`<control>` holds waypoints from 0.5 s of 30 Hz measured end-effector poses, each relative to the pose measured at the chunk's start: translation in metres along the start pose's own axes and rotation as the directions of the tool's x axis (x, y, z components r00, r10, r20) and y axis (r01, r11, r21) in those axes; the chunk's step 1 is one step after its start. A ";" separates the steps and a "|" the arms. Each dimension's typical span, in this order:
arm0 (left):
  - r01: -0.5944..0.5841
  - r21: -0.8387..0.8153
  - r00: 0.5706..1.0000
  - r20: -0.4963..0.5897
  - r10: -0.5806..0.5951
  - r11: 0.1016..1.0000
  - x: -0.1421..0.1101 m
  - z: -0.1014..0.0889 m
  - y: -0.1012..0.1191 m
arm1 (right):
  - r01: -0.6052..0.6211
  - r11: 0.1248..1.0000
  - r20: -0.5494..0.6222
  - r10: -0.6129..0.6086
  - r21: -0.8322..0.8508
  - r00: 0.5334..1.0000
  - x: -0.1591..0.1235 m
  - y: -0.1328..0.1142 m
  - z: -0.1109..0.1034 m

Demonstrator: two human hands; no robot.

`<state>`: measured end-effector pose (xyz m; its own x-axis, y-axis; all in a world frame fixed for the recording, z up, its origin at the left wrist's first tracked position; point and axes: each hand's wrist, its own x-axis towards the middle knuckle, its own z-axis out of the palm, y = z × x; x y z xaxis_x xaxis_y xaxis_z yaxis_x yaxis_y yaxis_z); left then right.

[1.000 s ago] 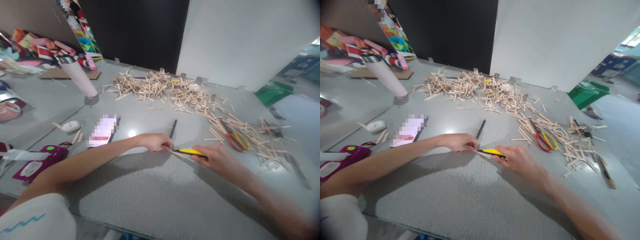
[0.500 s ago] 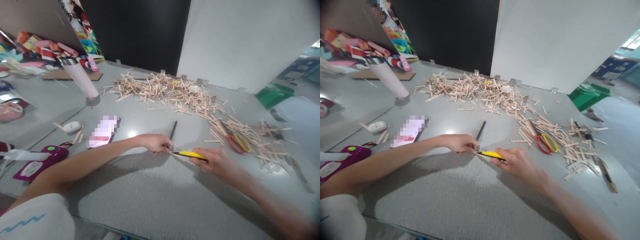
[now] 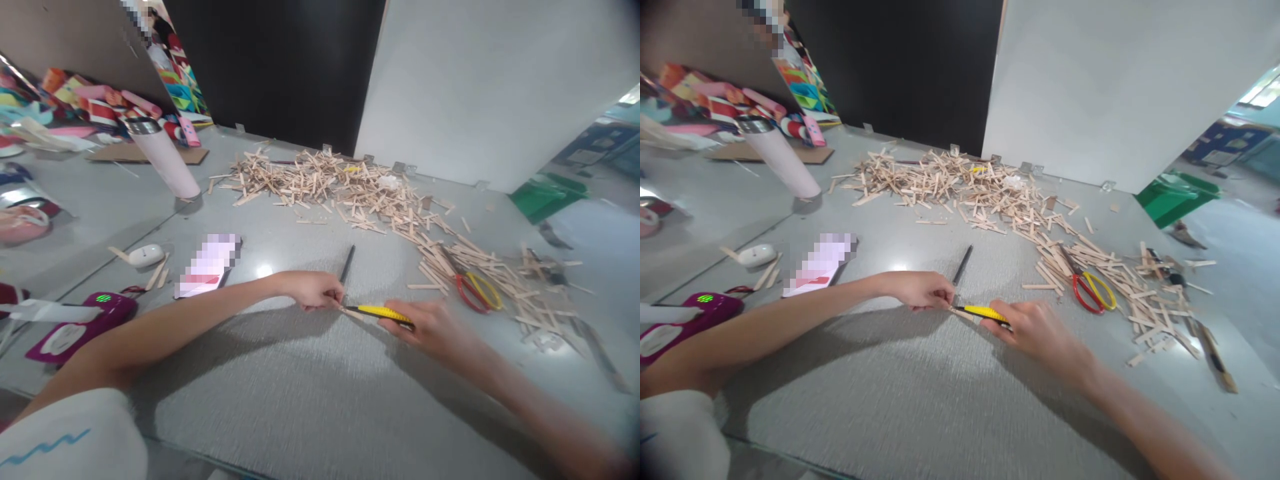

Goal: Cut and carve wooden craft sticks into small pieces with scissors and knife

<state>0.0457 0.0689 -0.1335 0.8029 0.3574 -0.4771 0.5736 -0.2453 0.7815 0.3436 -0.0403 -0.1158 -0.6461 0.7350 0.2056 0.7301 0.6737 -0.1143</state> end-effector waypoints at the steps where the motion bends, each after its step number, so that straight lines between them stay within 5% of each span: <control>1: -0.002 0.000 1.000 0.004 0.002 1.000 0.000 0.000 -0.001 | 0.008 0.999 0.011 -0.008 -0.033 1.000 0.000 -0.002 0.000; 8: -0.040 0.007 0.999 0.007 0.040 0.999 0.001 -0.002 -0.004 | 0.072 0.978 0.087 -0.056 -0.196 0.995 -0.002 -0.021 -0.008; 15: -0.084 0.052 0.996 -0.030 0.085 0.995 0.003 0.003 -0.003 | 0.099 0.974 0.106 -0.079 -0.202 0.991 -0.001 -0.012 -0.005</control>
<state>0.0469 0.0683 -0.1380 0.8437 0.3622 -0.3963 0.5120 -0.3207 0.7969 0.3363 -0.0498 -0.1093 -0.7219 0.6834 0.1093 0.6920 0.7141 0.1058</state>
